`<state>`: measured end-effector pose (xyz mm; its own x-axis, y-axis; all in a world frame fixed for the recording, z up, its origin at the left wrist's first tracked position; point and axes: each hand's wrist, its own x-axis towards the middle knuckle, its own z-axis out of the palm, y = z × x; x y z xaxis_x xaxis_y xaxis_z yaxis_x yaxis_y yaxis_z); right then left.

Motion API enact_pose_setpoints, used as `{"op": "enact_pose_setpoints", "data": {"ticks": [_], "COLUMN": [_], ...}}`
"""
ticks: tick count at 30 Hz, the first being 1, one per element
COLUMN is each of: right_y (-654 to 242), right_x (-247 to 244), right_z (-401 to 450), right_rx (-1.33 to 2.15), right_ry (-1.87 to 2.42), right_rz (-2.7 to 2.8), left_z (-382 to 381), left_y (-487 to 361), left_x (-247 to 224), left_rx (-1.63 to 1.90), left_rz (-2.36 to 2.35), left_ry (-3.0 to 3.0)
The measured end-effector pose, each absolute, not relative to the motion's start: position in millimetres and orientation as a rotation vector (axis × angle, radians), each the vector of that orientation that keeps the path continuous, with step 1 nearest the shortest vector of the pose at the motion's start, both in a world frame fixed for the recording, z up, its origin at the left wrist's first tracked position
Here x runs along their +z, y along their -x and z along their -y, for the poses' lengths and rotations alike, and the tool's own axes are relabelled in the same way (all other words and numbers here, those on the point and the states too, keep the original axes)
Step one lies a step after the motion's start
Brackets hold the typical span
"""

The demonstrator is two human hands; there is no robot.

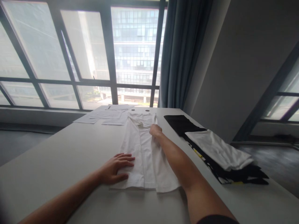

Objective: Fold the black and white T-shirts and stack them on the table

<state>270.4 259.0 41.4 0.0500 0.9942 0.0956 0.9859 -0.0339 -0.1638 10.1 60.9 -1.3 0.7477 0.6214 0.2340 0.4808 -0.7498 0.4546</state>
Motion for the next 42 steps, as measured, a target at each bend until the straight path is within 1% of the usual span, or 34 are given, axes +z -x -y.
{"op": "enact_pose_setpoints", "data": {"ticks": [3,6,8,11,16,18,23,27,29,35,42], "right_y": [-267.7,-257.7,-250.7,-243.6,-251.5,-264.7,-306.9,-327.1,-332.6,-342.6,-342.8], "right_x": [51.7,49.7,43.6,32.4,4.8,-7.0,-20.0,-18.8,-18.0,-18.1,-12.0], "right_z": [-259.3,-256.2,-250.5,-234.5,-192.7,-177.3,-147.4,-120.8,-106.5,-68.6,-32.3], "right_rx": [0.097,0.236,0.318,0.33,0.112,0.084,0.244,0.258,0.252,0.223,0.082], "right_ry": [1.938,1.846,1.899,1.95,1.967,1.97,2.046,2.115,2.137,2.207,2.215], "right_rz": [2.001,2.067,2.173,2.276,2.347,2.342,2.251,2.19,2.172,2.164,2.167], "left_z": [-61.0,-60.5,-60.3,-60.6,-61.4,-61.6,-61.8,-59.6,-55.8,-31.7,1.7], "left_y": [-10.3,-10.6,-10.7,-10.5,-10.0,-9.8,-9.0,-8.2,-8.5,-13.0,-16.8], "left_x": [-1.2,-0.1,0.3,-0.1,-2.6,-3.7,-7.0,-10.2,-10.9,-6.5,-3.4], "left_rx": [0.528,0.526,0.528,0.53,0.533,0.53,0.518,0.496,0.444,0.103,0.033], "left_rz": [-0.856,-0.859,-0.86,-0.851,-0.844,-0.843,-0.846,-0.866,-0.902,-0.959,-0.986], "left_ry": [-2.587,-2.589,-2.59,-2.595,-2.622,-2.64,-2.701,-2.767,-2.777,-2.737,-2.712]}}
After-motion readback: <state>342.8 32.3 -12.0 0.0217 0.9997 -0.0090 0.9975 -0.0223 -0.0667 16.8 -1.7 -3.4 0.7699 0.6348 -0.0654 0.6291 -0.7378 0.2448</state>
